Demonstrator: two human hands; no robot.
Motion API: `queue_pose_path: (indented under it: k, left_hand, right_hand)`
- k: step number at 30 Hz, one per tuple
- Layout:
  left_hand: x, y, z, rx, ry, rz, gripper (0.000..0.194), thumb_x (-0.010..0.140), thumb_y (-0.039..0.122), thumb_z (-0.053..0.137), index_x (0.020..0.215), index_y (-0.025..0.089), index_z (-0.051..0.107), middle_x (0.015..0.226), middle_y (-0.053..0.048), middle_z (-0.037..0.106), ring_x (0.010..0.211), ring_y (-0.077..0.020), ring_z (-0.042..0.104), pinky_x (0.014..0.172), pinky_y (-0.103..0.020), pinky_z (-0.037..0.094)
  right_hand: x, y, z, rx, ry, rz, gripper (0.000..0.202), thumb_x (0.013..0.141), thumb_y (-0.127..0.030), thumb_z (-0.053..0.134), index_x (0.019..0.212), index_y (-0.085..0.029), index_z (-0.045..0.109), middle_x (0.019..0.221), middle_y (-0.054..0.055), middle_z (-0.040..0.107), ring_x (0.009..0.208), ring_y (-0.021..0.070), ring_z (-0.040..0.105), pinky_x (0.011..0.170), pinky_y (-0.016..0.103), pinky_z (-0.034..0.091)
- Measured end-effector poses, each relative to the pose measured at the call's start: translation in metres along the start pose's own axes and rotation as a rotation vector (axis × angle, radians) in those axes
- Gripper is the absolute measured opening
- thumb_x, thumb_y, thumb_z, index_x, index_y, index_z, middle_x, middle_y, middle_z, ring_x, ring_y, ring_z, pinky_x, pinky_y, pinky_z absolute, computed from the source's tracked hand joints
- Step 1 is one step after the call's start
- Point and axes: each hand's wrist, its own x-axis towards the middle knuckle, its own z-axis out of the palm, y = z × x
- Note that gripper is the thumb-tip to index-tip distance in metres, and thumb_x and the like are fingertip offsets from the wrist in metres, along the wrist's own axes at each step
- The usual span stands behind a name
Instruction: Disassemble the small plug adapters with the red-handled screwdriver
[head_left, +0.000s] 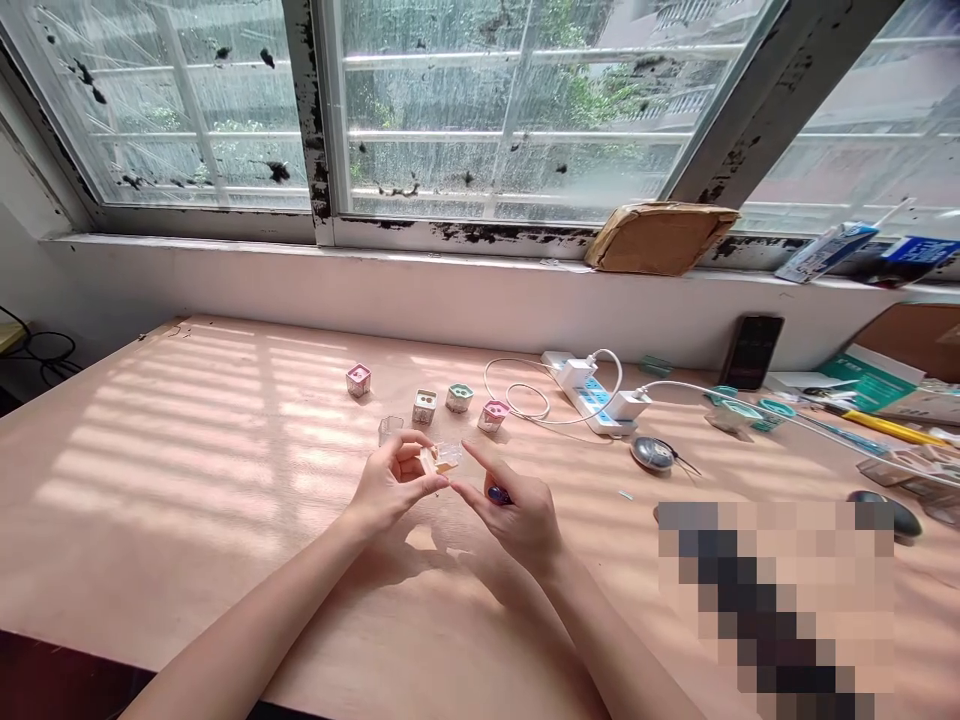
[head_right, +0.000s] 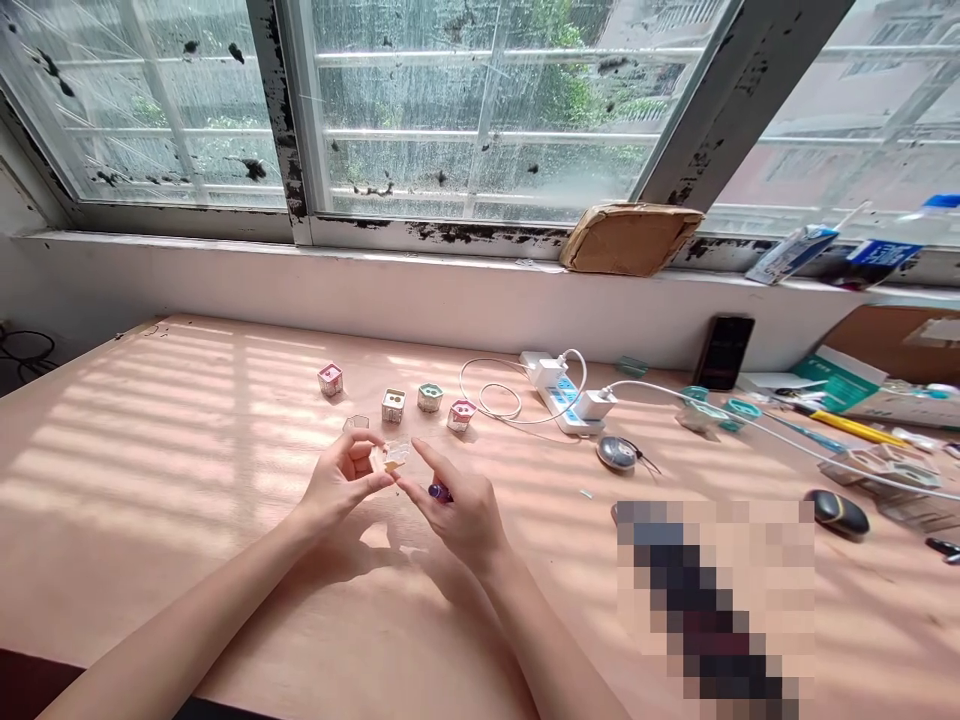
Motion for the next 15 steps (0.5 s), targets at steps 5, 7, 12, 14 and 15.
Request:
queue_pose_path:
  k: [5, 7, 12, 14, 15]
  left_hand:
    - [-0.0005, -0.0001, 0.0009, 0.026, 0.029, -0.016, 0.053, 0.068, 0.047, 0.090, 0.100, 0.019, 0.058, 0.073, 0.002, 0.065, 0.066, -0.0132, 0.063, 0.062, -0.024, 0.048]
    - [-0.0008, 0.0000, 0.0010, 0.024, 0.035, -0.026, 0.054, 0.068, 0.047, 0.090, 0.102, 0.019, 0.058, 0.075, 0.001, 0.067, 0.071, -0.0154, 0.066, 0.065, -0.025, 0.049]
    - [-0.0013, -0.0010, 0.0006, 0.012, 0.040, -0.013, 0.054, 0.067, 0.046, 0.090, 0.101, 0.017, 0.060, 0.070, 0.002, 0.065, 0.067, -0.0146, 0.065, 0.064, -0.026, 0.050]
    - [-0.0014, -0.0008, 0.0003, 0.014, 0.030, -0.007, 0.053, 0.068, 0.046, 0.090, 0.101, 0.017, 0.060, 0.071, 0.001, 0.067, 0.067, -0.0148, 0.065, 0.065, -0.026, 0.050]
    - [-0.0014, -0.0006, 0.0001, 0.016, 0.023, -0.004, 0.052, 0.069, 0.046, 0.089, 0.102, 0.017, 0.061, 0.073, 0.000, 0.068, 0.068, -0.0151, 0.066, 0.065, -0.026, 0.050]
  right_hand:
    - [-0.0003, 0.0024, 0.0013, 0.022, -0.010, -0.039, 0.035, 0.098, -0.036, 0.061, 0.124, -0.014, 0.072, 0.053, -0.006, 0.044, 0.046, 0.0085, 0.035, 0.047, 0.018, 0.038]
    - [-0.0012, 0.0045, 0.0020, 0.033, -0.033, -0.029, 0.034, 0.099, -0.035, 0.060, 0.123, -0.015, 0.073, 0.053, -0.007, 0.042, 0.046, 0.0085, 0.034, 0.047, 0.019, 0.037]
    - [-0.0028, 0.0051, 0.0025, 0.049, -0.079, 0.000, 0.036, 0.098, -0.039, 0.060, 0.121, -0.015, 0.074, 0.052, -0.007, 0.041, 0.045, 0.0084, 0.033, 0.047, 0.019, 0.036]
    - [-0.0021, 0.0026, 0.0014, 0.049, -0.076, 0.005, 0.035, 0.098, -0.040, 0.060, 0.120, -0.015, 0.073, 0.053, -0.007, 0.042, 0.045, 0.0085, 0.034, 0.047, 0.019, 0.036]
    - [-0.0016, 0.0011, 0.0009, 0.047, -0.074, 0.007, 0.035, 0.099, -0.039, 0.060, 0.120, -0.015, 0.073, 0.053, -0.007, 0.043, 0.045, 0.0085, 0.035, 0.047, 0.019, 0.036]
